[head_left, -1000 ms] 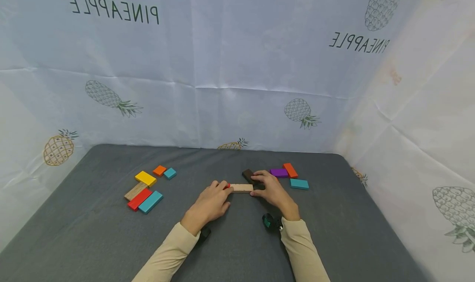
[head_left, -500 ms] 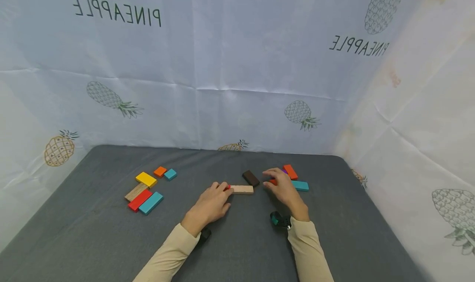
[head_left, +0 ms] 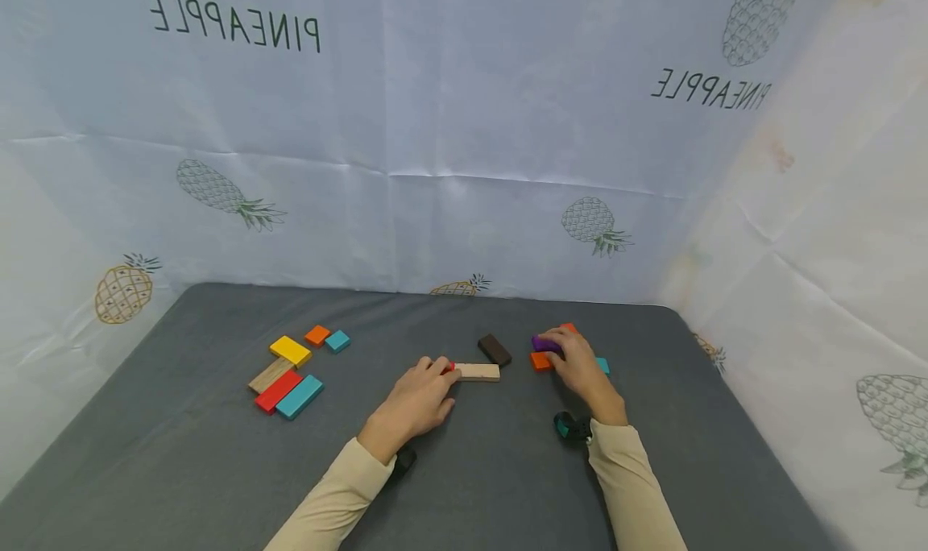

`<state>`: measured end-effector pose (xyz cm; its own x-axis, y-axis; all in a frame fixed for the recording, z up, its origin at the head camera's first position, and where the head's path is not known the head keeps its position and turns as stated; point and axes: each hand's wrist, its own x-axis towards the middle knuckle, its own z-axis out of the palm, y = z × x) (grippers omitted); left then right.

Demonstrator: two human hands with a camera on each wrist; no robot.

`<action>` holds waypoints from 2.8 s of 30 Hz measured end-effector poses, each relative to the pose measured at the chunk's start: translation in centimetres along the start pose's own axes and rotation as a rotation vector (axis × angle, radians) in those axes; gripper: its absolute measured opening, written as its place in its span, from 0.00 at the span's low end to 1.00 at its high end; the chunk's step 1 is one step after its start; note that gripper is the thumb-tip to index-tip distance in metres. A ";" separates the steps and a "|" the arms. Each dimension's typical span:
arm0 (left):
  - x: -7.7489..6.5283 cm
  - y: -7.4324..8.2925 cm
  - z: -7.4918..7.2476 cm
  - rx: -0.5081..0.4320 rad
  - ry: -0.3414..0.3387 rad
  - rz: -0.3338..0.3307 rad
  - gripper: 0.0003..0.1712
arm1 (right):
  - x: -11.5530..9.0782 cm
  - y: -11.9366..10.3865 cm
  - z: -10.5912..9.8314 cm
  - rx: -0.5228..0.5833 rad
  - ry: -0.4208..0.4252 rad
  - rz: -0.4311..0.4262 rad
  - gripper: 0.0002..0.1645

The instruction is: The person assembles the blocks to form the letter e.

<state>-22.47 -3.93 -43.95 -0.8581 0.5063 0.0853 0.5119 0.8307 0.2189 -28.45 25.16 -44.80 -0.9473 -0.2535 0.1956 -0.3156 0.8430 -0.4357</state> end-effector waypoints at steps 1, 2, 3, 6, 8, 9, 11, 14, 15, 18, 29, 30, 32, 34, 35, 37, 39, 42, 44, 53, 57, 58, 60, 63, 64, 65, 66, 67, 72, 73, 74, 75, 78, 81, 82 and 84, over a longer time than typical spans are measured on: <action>0.0 0.0 0.0 -0.001 -0.002 0.000 0.23 | 0.0 0.2 -0.1 -0.013 -0.003 -0.007 0.19; 0.0 0.0 0.0 -0.004 -0.002 0.001 0.23 | 0.0 0.3 -0.1 -0.026 -0.006 -0.013 0.19; 0.0 0.0 0.0 -0.006 -0.003 0.001 0.23 | 0.1 0.4 -0.2 -0.035 -0.008 -0.019 0.19; 0.0 0.0 0.0 -0.008 -0.003 0.003 0.23 | 0.2 0.7 -0.4 -0.069 -0.022 -0.039 0.20; 0.0 -0.1 0.0 -0.005 -0.002 0.005 0.23 | 0.3 0.8 -0.5 -0.085 -0.033 -0.046 0.20; 0.0 -0.1 0.0 -0.004 -0.002 0.005 0.23 | 0.3 0.9 -0.4 -0.091 -0.038 -0.047 0.20; 0.0 -0.1 0.0 -0.004 -0.003 0.005 0.23 | 0.5 1.0 -0.4 -0.110 -0.046 -0.051 0.20; 0.0 -0.1 0.0 -0.008 -0.004 0.003 0.23 | 0.7 1.0 -0.4 -0.123 -0.049 -0.059 0.20; 0.0 -0.1 0.1 -0.009 -0.004 0.003 0.23 | 0.8 0.9 -0.4 -0.122 -0.046 -0.064 0.20; 0.0 -0.1 0.1 -0.008 -0.003 0.004 0.23 | 0.9 0.8 -0.4 -0.115 -0.029 -0.083 0.19; -0.1 0.0 -0.1 -0.001 -0.005 0.001 0.23 | 1.7 0.7 -0.2 -0.124 -0.083 -0.053 0.18; -0.1 0.0 -0.1 0.000 -0.006 0.001 0.23 | 1.9 0.7 -0.2 -0.127 -0.093 -0.044 0.18; -0.1 0.0 -0.1 0.004 -0.007 0.001 0.23 | 2.1 0.7 -0.3 -0.136 -0.108 -0.038 0.18; -0.1 0.0 -0.1 0.005 -0.008 0.000 0.24 | 2.3 0.6 -0.4 -0.145 -0.117 -0.037 0.19; -0.1 0.0 -0.1 0.006 -0.007 0.000 0.24 | 2.3 0.6 -0.4 -0.147 -0.122 -0.038 0.19; -0.1 0.0 -0.1 0.010 -0.005 0.001 0.24 | 2.4 0.6 -0.5 -0.147 -0.131 -0.038 0.19; 0.0 0.0 0.0 0.013 0.000 0.004 0.24 | 2.4 0.6 -0.6 -0.140 -0.137 -0.036 0.19; 0.0 0.0 0.0 0.019 0.007 0.008 0.24 | 2.3 0.8 -0.9 -0.127 -0.126 -0.044 0.20; 0.0 0.0 0.1 0.018 0.009 0.006 0.24 | 2.1 0.9 -1.2 -0.121 -0.111 -0.059 0.20; -0.1 0.1 0.0 0.007 0.003 -0.001 0.24 | 0.6 2.4 -2.6 -0.113 -0.111 -0.060 0.21; 0.0 0.0 0.0 0.004 -0.004 0.001 0.24 | -0.1 2.9 -3.1 -0.104 -0.148 -0.023 0.19; 0.0 0.0 0.0 0.004 -0.005 0.001 0.24 | -0.3 3.0 -3.2 -0.098 -0.156 -0.014 0.19; 0.0 0.0 0.0 0.004 -0.008 -0.001 0.24 | -0.6 3.1 -3.4 -0.085 -0.171 -0.002 0.18; 0.0 0.0 0.0 0.009 -0.005 -0.001 0.23 | -1.0 3.4 -3.6 -0.069 -0.183 0.012 0.18; 0.0 0.0 0.0 0.011 -0.004 -0.001 0.23 | -1.1 3.4 -3.6 -0.066 -0.184 0.018 0.18; 0.0 0.0 0.0 0.014 -0.002 0.000 0.23 | -1.2 3.5 -3.7 -0.065 -0.185 0.020 0.18; 0.0 0.0 -0.1 0.015 -0.001 0.001 0.23 | -1.3 3.6 -3.7 -0.062 -0.187 0.024 0.18; 0.0 0.1 -0.1 0.017 0.000 0.001 0.23 | -1.4 3.7 -3.8 -0.062 -0.190 0.018 0.18; 0.0 0.1 -0.2 0.019 -0.001 0.006 0.23 | -1.8 4.1 -4.0 -0.054 -0.210 -0.003 0.18; 0.0 0.1 -0.2 0.019 0.001 0.007 0.23 | -1.9 4.1 -4.1 -0.054 -0.215 -0.004 0.18; 0.0 0.1 -0.1 0.020 0.002 0.009 0.23 | -2.0 4.2 -4.1 -0.054 -0.220 -0.002 0.19; 0.0 0.1 -0.1 0.021 0.003 0.010 0.23 | -2.0 4.1 -4.2 -0.053 -0.224 0.003 0.20; 0.0 0.1 -0.1 0.023 0.003 0.010 0.23 | -2.1 4.0 -4.5 -0.062 -0.248 0.016 0.23; -0.1 0.1 -0.1 0.023 0.003 0.009 0.23 | -2.0 4.0 -4.6 -0.067 -0.269 0.043 0.26; -0.1 0.1 -0.1 0.024 0.005 0.009 0.23 | -2.0 3.9 -4.7 -0.071 -0.275 0.046 0.26; -0.1 0.1 -0.1 0.022 0.007 0.007 0.23 | -1.9 3.9 -4.8 -0.072 -0.273 0.064 0.27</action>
<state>-22.33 -3.92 -43.80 -0.8547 0.5105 0.0939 0.5186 0.8321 0.1965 -27.60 31.17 -42.65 -0.9478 -0.3092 -0.0781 -0.2596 0.8903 -0.3741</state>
